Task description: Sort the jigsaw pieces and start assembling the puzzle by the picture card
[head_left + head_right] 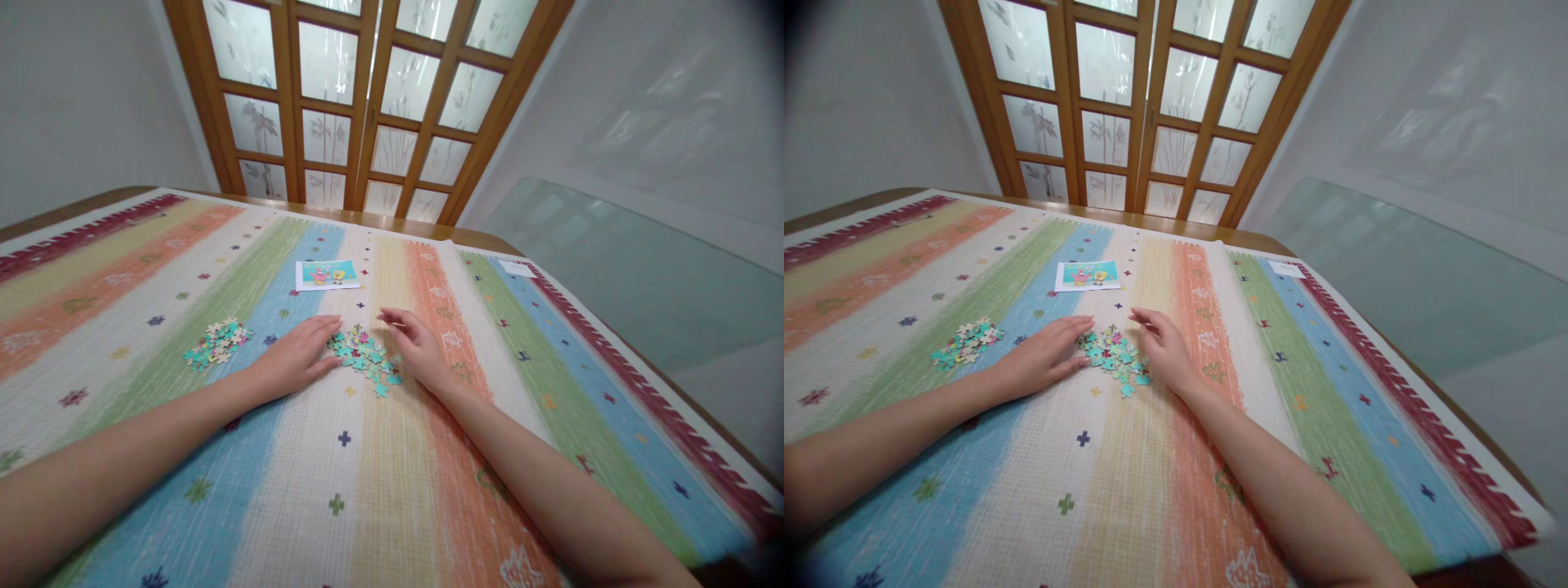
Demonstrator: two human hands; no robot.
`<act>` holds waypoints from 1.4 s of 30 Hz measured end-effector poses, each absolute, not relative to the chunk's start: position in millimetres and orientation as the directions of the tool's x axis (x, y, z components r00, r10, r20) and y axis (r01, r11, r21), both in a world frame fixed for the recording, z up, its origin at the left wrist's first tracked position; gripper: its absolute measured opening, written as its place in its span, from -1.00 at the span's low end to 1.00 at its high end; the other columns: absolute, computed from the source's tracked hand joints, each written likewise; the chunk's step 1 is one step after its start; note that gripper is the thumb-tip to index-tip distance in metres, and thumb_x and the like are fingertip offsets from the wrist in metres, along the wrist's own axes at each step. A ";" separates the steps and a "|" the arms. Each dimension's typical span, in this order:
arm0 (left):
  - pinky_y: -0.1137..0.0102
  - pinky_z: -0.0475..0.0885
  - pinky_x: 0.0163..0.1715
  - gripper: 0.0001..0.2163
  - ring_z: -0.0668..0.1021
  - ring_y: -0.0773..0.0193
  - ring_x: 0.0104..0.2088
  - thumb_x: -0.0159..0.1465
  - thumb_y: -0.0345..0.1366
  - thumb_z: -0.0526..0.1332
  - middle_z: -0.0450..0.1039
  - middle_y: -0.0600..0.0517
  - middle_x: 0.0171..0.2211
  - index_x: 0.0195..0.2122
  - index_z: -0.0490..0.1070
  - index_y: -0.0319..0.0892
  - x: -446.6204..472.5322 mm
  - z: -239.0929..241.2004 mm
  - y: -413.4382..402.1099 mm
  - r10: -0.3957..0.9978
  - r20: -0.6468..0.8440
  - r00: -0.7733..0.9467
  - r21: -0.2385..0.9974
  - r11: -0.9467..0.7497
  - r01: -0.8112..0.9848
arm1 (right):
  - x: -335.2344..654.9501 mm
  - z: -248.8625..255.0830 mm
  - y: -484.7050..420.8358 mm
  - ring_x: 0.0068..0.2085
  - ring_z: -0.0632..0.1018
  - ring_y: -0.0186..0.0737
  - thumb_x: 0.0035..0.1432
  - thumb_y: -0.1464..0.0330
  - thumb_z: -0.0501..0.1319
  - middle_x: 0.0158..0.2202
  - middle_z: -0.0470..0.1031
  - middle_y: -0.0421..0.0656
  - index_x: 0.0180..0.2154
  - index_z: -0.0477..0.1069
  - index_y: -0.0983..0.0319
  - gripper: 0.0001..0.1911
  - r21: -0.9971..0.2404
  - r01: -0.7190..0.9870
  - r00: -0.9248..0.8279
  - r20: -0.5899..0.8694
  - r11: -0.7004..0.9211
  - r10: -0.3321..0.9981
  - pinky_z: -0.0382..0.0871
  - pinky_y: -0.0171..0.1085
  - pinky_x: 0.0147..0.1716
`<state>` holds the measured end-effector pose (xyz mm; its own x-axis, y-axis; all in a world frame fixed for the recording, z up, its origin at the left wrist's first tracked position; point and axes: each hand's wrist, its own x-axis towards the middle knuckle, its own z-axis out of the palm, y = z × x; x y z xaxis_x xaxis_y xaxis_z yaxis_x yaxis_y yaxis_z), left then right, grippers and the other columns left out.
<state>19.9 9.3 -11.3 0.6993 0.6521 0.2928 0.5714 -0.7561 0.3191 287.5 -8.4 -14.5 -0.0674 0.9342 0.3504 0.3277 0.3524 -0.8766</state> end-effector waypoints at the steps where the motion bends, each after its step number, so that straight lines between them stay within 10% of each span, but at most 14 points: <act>1: 0.11 0.28 0.26 -0.58 0.36 0.06 0.26 0.43 -0.15 0.11 0.33 -0.20 0.25 0.24 0.27 -0.24 17.5 -9.5 12.0 0.639 0.318 0.701 0.315 -0.768 0.557 | 289.5 -12.7 -7.9 0.03 0.56 -0.14 0.20 0.37 0.15 0.01 0.56 -0.05 0.00 0.51 0.15 -0.66 -0.864 0.349 -0.081 0.357 0.362 0.931 0.42 -0.07 0.06; 7: 0.16 0.41 -0.02 -0.79 0.49 0.11 -0.07 0.43 -0.26 0.09 0.52 -0.08 -0.16 -0.07 0.50 -0.14 9.8 -4.1 25.9 0.606 0.390 0.694 0.332 -0.795 0.508 | 298.1 -10.2 -3.1 -0.09 0.57 -0.15 0.18 0.33 0.18 -0.11 0.58 -0.08 -0.08 0.55 0.16 -0.72 -0.869 0.386 -0.070 0.306 0.309 0.949 0.44 -0.14 -0.11; 31: 0.24 0.34 -0.12 -0.77 0.46 0.15 -0.17 0.43 -0.15 0.15 0.48 -0.04 -0.25 -0.18 0.57 -0.11 28.7 -4.3 18.1 0.485 0.448 0.751 0.264 -0.874 0.407 | 287.6 -11.8 -7.8 -0.19 0.53 -0.20 0.27 0.40 0.12 -0.21 0.55 -0.09 -0.16 0.55 0.19 -0.77 -0.704 0.570 -0.204 0.377 0.423 0.903 0.42 -0.19 -0.20; 36: 0.34 0.38 -0.27 -0.74 0.52 0.24 -0.38 0.39 -0.09 0.18 0.54 0.02 -0.42 -0.21 0.56 -0.14 23.0 -3.4 24.5 0.753 0.465 0.465 0.598 -0.655 0.463 | 271.3 -1.4 -19.6 0.05 0.50 -0.10 0.33 0.38 0.11 -0.02 0.55 -0.02 0.03 0.50 0.18 -0.70 -0.499 0.679 -0.379 0.392 0.539 0.839 0.37 -0.04 0.08; 42: 0.34 0.51 -0.18 -0.64 0.65 0.17 -0.24 0.27 0.03 0.29 0.63 -0.05 -0.27 -0.16 0.48 -0.19 23.0 -12.2 39.2 0.930 0.279 0.238 0.937 -0.318 0.145 | 230.3 3.8 -32.6 0.43 0.07 -0.02 0.43 0.15 -0.01 0.42 0.12 -0.18 0.31 0.22 0.02 -0.52 -0.223 0.748 -0.603 0.166 0.625 0.780 -0.17 0.24 0.37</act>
<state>23.0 39.2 -12.2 0.2377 0.9304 0.2791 0.1447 -0.3180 0.9370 230.3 -32.6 3.8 -0.6032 0.7802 0.1660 0.7477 0.6255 -0.2231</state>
